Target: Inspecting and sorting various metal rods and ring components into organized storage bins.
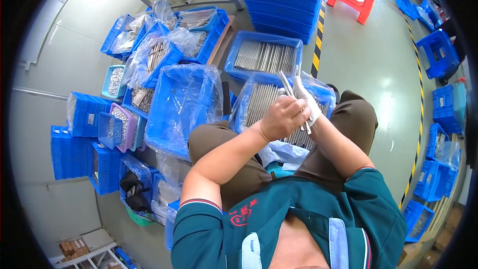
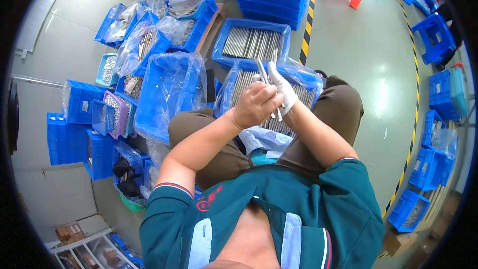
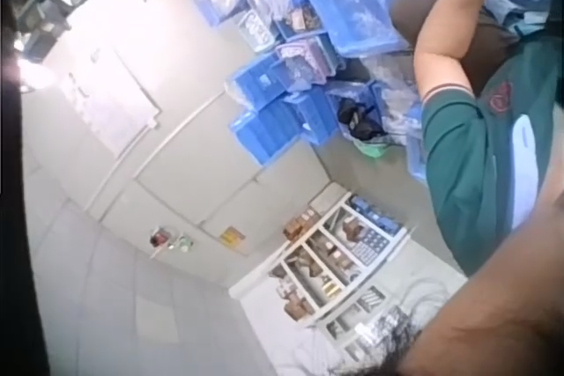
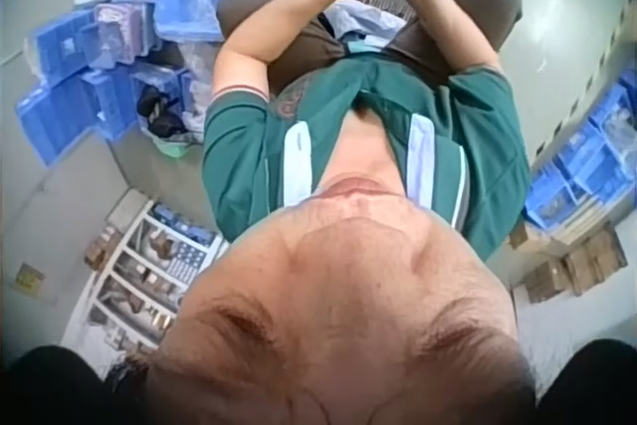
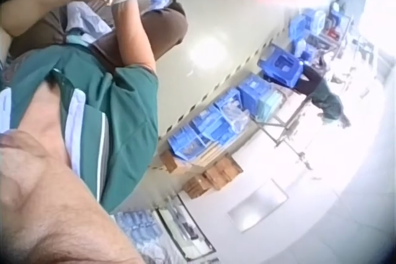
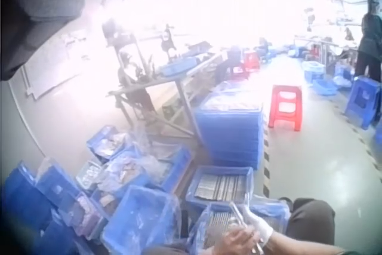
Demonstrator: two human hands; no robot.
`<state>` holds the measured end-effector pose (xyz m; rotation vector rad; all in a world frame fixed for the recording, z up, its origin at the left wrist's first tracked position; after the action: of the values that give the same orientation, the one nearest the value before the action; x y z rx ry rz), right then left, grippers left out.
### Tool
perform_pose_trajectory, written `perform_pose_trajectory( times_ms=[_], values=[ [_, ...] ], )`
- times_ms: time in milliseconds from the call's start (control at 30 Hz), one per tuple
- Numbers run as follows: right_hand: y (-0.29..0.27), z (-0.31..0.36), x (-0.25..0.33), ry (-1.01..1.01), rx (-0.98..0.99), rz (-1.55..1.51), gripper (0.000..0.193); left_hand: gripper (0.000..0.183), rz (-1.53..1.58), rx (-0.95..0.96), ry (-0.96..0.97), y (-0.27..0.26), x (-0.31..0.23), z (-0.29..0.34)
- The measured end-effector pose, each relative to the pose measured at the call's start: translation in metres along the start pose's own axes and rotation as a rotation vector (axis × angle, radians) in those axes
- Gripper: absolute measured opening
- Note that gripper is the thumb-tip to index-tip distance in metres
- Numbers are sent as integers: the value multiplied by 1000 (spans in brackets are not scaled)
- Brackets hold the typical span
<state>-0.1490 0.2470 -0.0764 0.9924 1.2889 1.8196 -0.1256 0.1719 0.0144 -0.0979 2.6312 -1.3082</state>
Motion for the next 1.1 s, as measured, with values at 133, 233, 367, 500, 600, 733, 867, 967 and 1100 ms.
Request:
perform_pose_trajectory(
  times_ms=[133, 233, 367, 500, 600, 733, 867, 967, 1100],
  values=[
    [-22, -7, 26, -91, -31, 69, 9, 33, -29, 69, -22, 11, -7, 3],
    [-31, -3, 65, -270, -77, 181, 23, 39, 67, 45, -280, 5, 5, 6],
    [-19, -4, 87, -417, -113, 56, 24, 23, 1141, -338, -1198, 20, 70, 74],
    [6, -4, 79, -432, -15, 110, 19, 40, 1896, -686, -1401, 56, 64, 82],
    [53, 3, 60, -541, 34, 301, 15, 48, 2054, -769, -1340, 60, 61, 69],
    [99, -1, 7, -611, 23, 626, 19, 56, 2284, -944, -1044, 40, 69, 50],
    [70, -24, -38, -603, -35, 922, 10, 56, 2273, -920, -908, 21, 78, 61],
    [74, -36, -36, -575, 10, 915, 11, 54, 2254, -963, -940, 21, 85, 67],
    [100, -24, -21, -381, -34, 1070, 31, 43, 1911, -879, -1235, 51, 117, 108]
  ],
)
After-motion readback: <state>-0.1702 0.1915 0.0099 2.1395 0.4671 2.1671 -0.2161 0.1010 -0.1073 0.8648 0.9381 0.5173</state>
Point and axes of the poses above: each hand's wrist, its own z-axis away from the middle knuckle, its own y-axis out of the palm, x = y × z, the point moved 5 cm from there along -z, towards the middle knuckle, and after that the axes turned 11 degrees about x, right-handed, at the moved point
